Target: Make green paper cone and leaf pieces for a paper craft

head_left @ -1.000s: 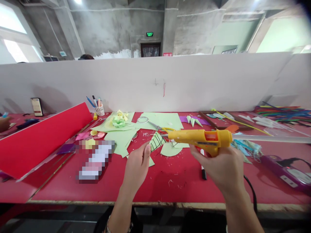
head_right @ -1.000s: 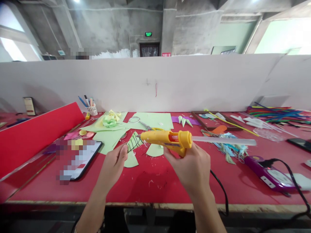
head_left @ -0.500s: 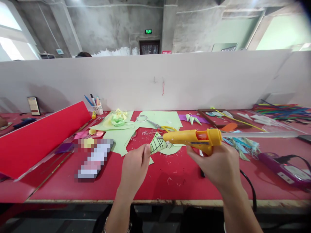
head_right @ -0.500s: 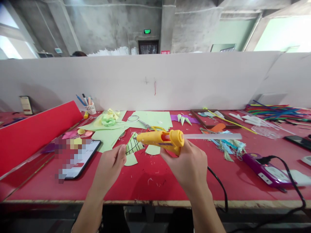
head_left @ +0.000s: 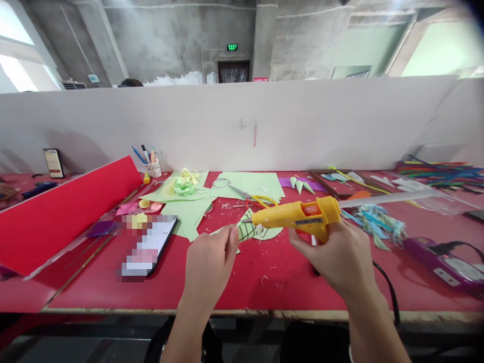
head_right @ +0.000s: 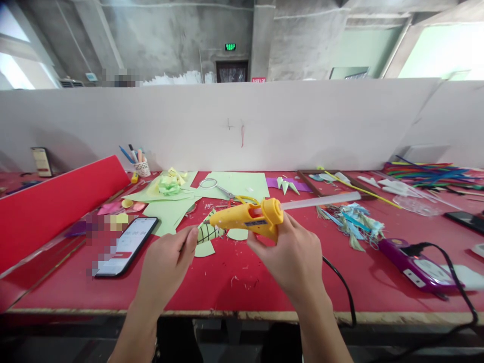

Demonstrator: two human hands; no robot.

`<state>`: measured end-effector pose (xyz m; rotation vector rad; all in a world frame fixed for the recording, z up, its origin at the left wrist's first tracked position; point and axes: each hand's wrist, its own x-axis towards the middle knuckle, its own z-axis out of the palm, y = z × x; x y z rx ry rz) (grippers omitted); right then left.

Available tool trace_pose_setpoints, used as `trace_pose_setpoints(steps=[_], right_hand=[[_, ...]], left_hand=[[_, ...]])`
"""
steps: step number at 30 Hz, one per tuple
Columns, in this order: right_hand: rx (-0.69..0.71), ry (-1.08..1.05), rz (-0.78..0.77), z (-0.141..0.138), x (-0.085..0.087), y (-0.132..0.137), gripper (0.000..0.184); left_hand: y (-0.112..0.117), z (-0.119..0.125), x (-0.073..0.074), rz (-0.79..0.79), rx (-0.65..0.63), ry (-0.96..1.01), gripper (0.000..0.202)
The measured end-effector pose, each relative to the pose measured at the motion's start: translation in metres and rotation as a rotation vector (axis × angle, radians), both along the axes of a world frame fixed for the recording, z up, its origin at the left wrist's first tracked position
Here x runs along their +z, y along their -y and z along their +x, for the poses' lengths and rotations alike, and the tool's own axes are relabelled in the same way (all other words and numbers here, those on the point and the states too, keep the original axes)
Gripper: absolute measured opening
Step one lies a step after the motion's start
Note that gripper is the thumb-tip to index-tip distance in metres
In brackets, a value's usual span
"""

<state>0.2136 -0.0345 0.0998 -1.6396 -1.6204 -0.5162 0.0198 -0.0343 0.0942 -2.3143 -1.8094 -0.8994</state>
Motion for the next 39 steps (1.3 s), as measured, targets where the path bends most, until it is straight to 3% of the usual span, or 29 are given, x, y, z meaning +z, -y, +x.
trace_pose_setpoints(steps=[9,39], right_hand=[[0.000,0.017,-0.036,0.002,0.001,0.001,0.025],[-0.099,-0.016,-0.060,0.012,0.001,-0.003,0.023]], left_hand=[[0.000,0.001,0.001,0.040,-0.017,-0.028,0.036],[0.004,0.000,0.006,-0.073,-0.057,0.069,0.041]])
